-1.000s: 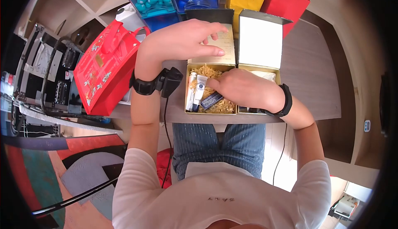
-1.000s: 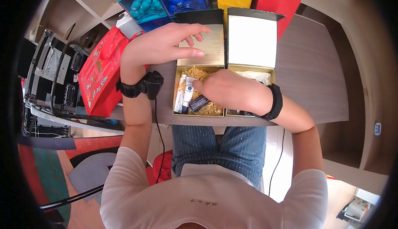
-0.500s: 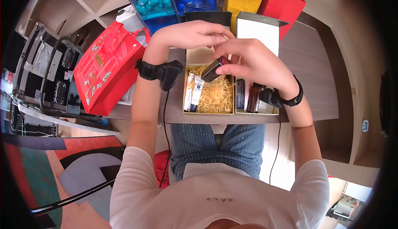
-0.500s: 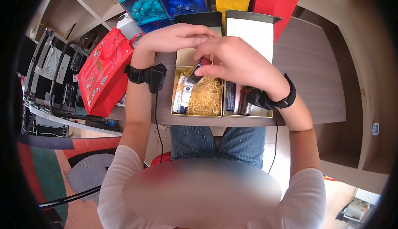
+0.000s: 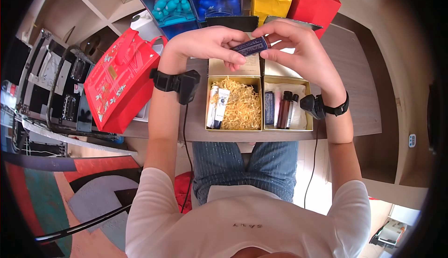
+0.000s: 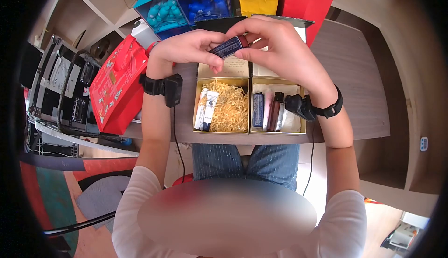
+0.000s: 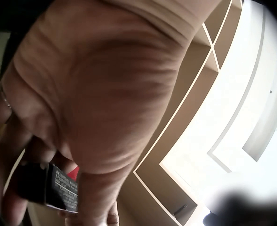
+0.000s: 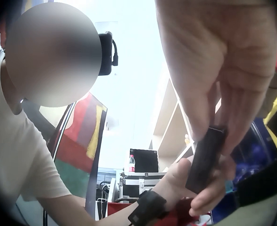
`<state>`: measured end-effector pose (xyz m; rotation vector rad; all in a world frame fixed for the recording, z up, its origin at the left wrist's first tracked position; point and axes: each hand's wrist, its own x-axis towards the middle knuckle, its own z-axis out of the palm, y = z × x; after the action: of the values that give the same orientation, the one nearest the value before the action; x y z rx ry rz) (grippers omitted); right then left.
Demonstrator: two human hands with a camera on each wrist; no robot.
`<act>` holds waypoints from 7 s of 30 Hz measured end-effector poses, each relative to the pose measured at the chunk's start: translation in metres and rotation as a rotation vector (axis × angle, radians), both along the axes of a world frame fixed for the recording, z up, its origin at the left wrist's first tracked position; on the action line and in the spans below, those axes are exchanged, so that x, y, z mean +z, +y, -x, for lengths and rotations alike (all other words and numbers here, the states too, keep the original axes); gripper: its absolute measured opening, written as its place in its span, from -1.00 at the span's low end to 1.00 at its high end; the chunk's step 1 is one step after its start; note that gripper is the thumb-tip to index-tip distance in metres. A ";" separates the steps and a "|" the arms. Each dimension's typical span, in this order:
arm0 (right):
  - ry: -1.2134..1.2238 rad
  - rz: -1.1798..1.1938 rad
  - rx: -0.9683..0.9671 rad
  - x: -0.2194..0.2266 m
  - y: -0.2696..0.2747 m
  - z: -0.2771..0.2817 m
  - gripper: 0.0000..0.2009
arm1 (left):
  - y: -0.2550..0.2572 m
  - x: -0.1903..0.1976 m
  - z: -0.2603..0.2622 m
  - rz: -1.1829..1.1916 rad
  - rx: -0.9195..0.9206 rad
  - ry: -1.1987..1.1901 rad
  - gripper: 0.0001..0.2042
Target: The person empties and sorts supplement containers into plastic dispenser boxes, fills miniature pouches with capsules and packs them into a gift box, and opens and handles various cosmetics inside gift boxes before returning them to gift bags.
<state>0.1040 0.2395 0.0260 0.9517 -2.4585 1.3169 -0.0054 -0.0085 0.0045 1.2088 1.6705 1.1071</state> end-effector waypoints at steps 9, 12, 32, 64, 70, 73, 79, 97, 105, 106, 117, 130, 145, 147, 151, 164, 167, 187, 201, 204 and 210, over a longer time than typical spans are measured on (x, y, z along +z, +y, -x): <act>0.112 -0.021 -0.060 -0.005 -0.008 -0.001 -0.60 | 0.001 -0.007 0.003 -0.071 0.124 0.284 -0.46; 0.150 -0.020 -0.069 -0.005 -0.008 0.000 -0.61 | 0.001 -0.003 -0.001 -0.055 0.141 0.292 -0.44; 0.107 -0.133 -0.196 -0.007 -0.006 0.000 -0.67 | -0.005 0.013 -0.008 -0.003 0.156 0.283 -0.53; 0.077 -0.130 -0.204 -0.008 -0.006 0.002 -0.67 | -0.008 0.019 -0.012 -0.099 0.159 0.526 -0.45; 0.093 -0.111 -0.194 -0.007 -0.005 0.002 -0.66 | -0.006 0.021 -0.015 -0.117 0.174 0.553 -0.45; 0.089 -0.104 -0.185 -0.006 -0.003 0.003 -0.66 | -0.004 0.022 -0.015 -0.104 0.187 0.566 -0.46; 0.091 -0.122 -0.192 -0.006 -0.001 0.004 -0.65 | -0.002 0.022 -0.018 -0.090 0.216 0.501 -0.47; 0.373 -0.444 -0.249 -0.017 -0.002 0.011 -0.63 | 0.005 0.011 -0.008 -0.132 0.200 0.805 -0.48; 0.349 -0.407 -0.331 -0.011 0.005 0.016 -0.72 | -0.002 0.019 -0.014 -0.021 0.274 0.604 -0.45; 0.351 -0.407 -0.333 -0.011 0.006 0.016 -0.72 | -0.002 0.021 -0.015 -0.004 0.287 0.584 -0.46; 0.382 -0.418 -0.323 -0.011 0.009 0.018 -0.66 | -0.001 0.017 -0.013 -0.102 0.302 0.671 -0.51; 0.258 -0.443 -0.300 -0.011 0.006 0.016 -0.55 | 0.019 0.008 -0.019 -0.255 0.376 0.693 -0.57; 0.387 -0.519 -0.343 -0.008 0.004 0.013 -0.63 | 0.013 0.010 -0.011 -0.222 0.444 0.108 -0.82; 0.390 -0.528 -0.348 -0.007 0.003 0.012 -0.65 | 0.015 0.010 -0.013 -0.222 0.446 0.089 -0.81; 0.388 -0.525 -0.351 -0.006 0.002 0.010 -0.67 | 0.015 0.012 -0.014 -0.215 0.429 0.063 -0.80; 0.533 -0.574 -0.401 -0.012 0.000 0.010 -0.74 | 0.022 0.003 -0.011 -0.197 0.492 -0.028 -0.84; 0.509 -0.572 -0.384 -0.012 0.001 0.010 -0.72 | 0.026 -0.002 -0.012 -0.197 0.530 0.036 -0.86; 0.448 -0.437 -0.383 -0.007 0.008 0.012 -0.70 | 0.022 0.000 -0.004 -0.307 0.480 -0.043 -0.83; 0.412 -0.461 -0.396 -0.004 0.006 0.010 -0.70 | 0.016 0.005 -0.005 -0.342 0.442 -0.110 -0.79; 0.410 -0.454 -0.391 -0.004 0.006 0.010 -0.70 | 0.014 0.004 -0.002 -0.360 0.426 -0.138 -0.79; 0.424 -0.478 -0.404 -0.005 0.007 0.010 -0.71 | 0.016 0.002 -0.003 -0.357 0.450 -0.140 -0.78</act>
<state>0.0939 0.2465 0.0211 0.6711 -2.4703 0.3599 -0.0028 0.0079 0.0067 0.9526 1.7272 1.7852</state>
